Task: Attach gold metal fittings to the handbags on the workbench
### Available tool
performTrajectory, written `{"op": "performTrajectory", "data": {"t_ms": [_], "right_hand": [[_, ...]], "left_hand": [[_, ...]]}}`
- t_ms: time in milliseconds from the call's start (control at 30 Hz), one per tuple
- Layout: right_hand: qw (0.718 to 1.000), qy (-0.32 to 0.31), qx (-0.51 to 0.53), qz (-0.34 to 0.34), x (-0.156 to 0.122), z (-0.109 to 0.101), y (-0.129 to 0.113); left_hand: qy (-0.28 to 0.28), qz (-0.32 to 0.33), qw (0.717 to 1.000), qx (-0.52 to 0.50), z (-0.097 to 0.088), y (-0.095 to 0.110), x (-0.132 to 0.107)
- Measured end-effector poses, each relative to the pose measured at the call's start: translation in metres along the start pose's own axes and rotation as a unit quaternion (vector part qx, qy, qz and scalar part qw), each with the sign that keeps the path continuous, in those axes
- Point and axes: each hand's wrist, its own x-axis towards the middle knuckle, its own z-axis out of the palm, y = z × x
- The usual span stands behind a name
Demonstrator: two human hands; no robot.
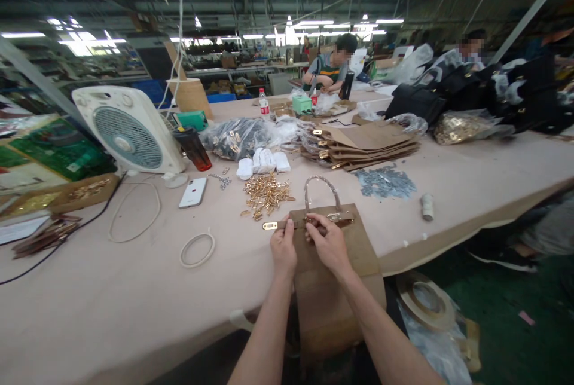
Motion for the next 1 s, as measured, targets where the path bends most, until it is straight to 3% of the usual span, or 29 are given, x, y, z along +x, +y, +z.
{"op": "performTrajectory", "data": {"t_ms": [167, 667, 833, 1000], "right_hand": [[1.000, 0.019, 0.023, 0.003, 0.000, 0.006, 0.004], [0.979, 0.068, -0.149, -0.118, -0.008, 0.016, 0.015], [0.965, 0.041, -0.218, -0.137, -0.005, 0.016, 0.017], [0.966, -0.037, -0.229, -0.116, 0.001, 0.004, 0.019]], "left_hand": [[-0.005, 0.017, 1.000, 0.003, 0.000, 0.000, 0.000], [0.009, 0.067, 0.994, 0.084, 0.002, 0.004, -0.003], [0.025, 0.085, 0.984, 0.151, 0.003, 0.012, -0.007], [0.025, 0.103, 0.960, 0.260, 0.007, 0.016, -0.012]]}}
